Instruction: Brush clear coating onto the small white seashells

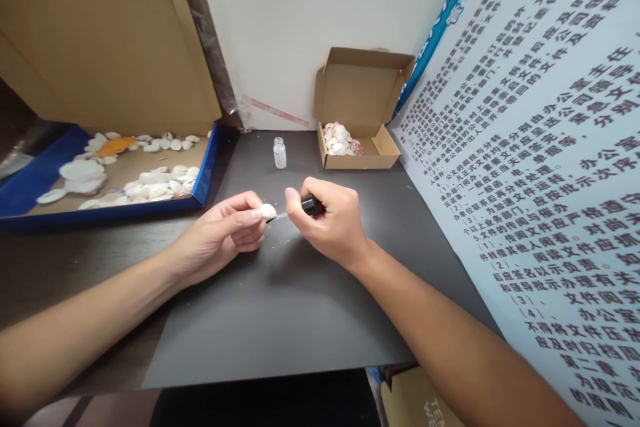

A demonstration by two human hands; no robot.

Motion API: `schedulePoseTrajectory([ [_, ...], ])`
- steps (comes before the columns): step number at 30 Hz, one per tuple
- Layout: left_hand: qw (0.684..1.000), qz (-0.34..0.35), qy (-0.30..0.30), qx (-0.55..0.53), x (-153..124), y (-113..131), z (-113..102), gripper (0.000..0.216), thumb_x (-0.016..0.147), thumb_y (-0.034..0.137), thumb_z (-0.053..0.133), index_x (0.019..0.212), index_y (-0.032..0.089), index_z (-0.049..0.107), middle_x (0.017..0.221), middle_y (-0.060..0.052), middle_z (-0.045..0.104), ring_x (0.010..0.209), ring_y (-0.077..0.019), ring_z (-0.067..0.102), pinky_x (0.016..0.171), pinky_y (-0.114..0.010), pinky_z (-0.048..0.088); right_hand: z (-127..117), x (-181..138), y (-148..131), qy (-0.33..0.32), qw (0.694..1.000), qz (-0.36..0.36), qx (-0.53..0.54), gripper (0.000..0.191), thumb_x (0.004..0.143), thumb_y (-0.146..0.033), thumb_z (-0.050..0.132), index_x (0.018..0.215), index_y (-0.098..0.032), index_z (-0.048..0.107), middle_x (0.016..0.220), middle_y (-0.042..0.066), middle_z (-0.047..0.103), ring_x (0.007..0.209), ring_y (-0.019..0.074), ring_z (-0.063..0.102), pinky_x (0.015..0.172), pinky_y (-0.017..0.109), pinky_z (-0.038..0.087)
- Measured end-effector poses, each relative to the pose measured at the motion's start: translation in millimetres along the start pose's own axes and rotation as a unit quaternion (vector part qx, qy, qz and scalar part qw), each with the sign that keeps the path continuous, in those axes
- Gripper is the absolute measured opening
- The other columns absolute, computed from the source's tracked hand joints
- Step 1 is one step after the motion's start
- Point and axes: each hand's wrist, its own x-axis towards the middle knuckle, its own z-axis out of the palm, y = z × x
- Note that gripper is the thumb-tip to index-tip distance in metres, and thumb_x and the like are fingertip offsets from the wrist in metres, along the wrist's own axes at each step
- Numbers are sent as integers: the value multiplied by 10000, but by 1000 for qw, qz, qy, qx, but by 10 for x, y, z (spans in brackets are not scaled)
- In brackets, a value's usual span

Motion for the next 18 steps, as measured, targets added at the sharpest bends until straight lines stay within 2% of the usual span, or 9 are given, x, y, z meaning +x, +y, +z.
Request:
schedulePoseTrajectory([
  [12,999,-5,-25,-24,16,-8,-53,188,866,262,689,733,185,581,573,63,302,525,-79,230,486,-207,205,3,14,54,7,1000,15,-8,397,883,-221,583,576,-196,334,529,-68,288,494,68,256,484,225,260],
  [18,999,-8,-27,-31,21,1,-61,160,873,266,680,753,187,610,558,69,258,521,-82,205,476,-203,196,4,7,115,-23,994,92,46,365,940,-317,541,622,-201,402,539,-65,313,504,80,287,488,235,260],
])
